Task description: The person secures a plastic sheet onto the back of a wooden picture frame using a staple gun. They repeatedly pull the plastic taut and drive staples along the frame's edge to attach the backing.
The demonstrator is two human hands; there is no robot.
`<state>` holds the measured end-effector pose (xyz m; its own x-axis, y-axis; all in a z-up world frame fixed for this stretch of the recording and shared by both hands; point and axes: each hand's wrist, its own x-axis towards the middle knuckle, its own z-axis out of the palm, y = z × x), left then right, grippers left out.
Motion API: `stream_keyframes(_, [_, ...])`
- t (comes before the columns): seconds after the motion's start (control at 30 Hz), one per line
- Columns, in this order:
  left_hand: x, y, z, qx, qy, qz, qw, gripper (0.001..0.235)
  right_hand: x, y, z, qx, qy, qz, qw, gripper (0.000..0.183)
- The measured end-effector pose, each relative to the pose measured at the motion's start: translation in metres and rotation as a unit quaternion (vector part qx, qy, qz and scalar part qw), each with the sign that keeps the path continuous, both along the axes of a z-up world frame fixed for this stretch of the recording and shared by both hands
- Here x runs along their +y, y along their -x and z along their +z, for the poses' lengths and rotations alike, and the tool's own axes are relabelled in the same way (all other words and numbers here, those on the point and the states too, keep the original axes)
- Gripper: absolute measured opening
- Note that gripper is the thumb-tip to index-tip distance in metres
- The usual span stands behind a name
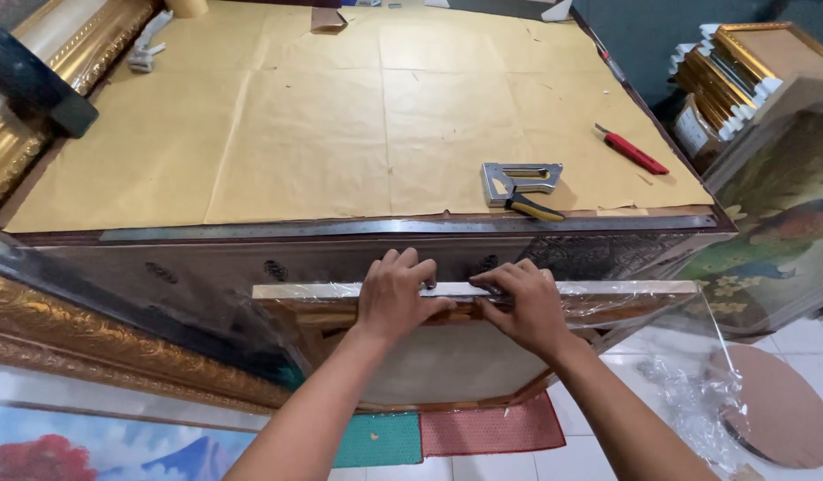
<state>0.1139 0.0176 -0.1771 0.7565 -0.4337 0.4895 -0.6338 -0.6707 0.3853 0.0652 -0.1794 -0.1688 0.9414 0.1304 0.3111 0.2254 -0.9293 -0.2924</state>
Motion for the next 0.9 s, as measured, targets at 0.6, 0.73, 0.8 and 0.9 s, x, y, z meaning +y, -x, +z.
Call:
stream_keyframes(0.6, [-0.003,-0.001,0.010,0.187,-0.018,0.032,0.982,0.039,0.006,0.001,-0.015,-0.097,0.009,-0.034,0.995,0.023])
stream_keyframes(0.73, [-0.002,0.008,0.018,0.172,0.008,0.025,0.985,0.045,0.007,0.002,-0.017,-0.124,0.017,-0.035,0.992,0.025])
stream_keyframes(0.8, [-0.001,0.007,0.015,0.156,0.005,0.031,0.987,0.041,0.007,0.003,-0.016,-0.118,0.011,-0.027,0.993,0.023])
stream_keyframes(0.9, [-0.002,0.003,0.011,0.136,0.005,0.037,0.990,0.042,0.005,0.001,-0.009,-0.057,0.034,-0.030,0.997,0.023])
